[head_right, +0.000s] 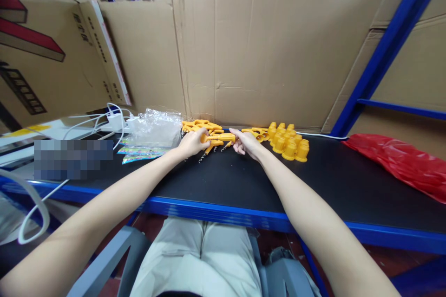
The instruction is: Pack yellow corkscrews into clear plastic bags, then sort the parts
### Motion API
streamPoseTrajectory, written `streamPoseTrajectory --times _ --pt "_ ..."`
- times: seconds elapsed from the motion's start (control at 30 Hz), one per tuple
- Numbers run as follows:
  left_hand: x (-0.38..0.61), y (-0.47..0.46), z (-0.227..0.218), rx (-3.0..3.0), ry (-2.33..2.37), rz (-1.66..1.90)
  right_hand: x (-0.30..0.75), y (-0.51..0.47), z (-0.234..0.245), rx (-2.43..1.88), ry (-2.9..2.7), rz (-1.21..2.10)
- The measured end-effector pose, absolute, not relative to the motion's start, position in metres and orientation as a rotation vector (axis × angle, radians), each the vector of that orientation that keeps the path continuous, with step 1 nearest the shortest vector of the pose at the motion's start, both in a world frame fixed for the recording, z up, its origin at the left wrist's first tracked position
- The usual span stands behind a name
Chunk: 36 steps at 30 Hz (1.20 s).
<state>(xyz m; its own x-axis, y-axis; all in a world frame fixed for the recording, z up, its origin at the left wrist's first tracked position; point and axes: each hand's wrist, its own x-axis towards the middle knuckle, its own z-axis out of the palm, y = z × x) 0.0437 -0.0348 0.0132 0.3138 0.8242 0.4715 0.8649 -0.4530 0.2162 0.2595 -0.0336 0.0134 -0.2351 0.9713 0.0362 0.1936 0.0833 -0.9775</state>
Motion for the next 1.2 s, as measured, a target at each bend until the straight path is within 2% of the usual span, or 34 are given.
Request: streamPoseTrajectory --times 0.1,0.23,0.33,0.53,0.9,1.03,1.2 --pt "0.046 -0.034 0.016 -2.582 -1.63 -0.877 0.257 -0.035 0.013 -1.207 -1.693 0.851" --pt "0.05 -0.035 0.018 -2.64 -1.663 -0.957 0.252 -0.037 0.012 -1.246 -1.85 0.05" --pt "0.053 -0.038 0.019 -2.608 -1.667 -0.976 0.25 -0.036 0.013 -1.379 -1.862 -0.219" --pt "0.055 -0.046 0.018 -2.489 -1.606 -0.882 0.246 -0.039 0.018 -1.57 -1.819 -0.071" --pt "0.059 -0.048 0.017 -2.433 -1.575 -0.833 0.242 -0.04 0.022 -1.686 -1.501 0.73" --pt "0.057 -0.042 0.015 -2.458 -1.565 -0.859 0.242 -0.041 0.025 -1.602 -1.523 0.79" --pt "0.053 -0.038 0.014 -2.515 -1.495 -0.913 0.244 -0.042 0.027 -1.561 -1.619 0.714"
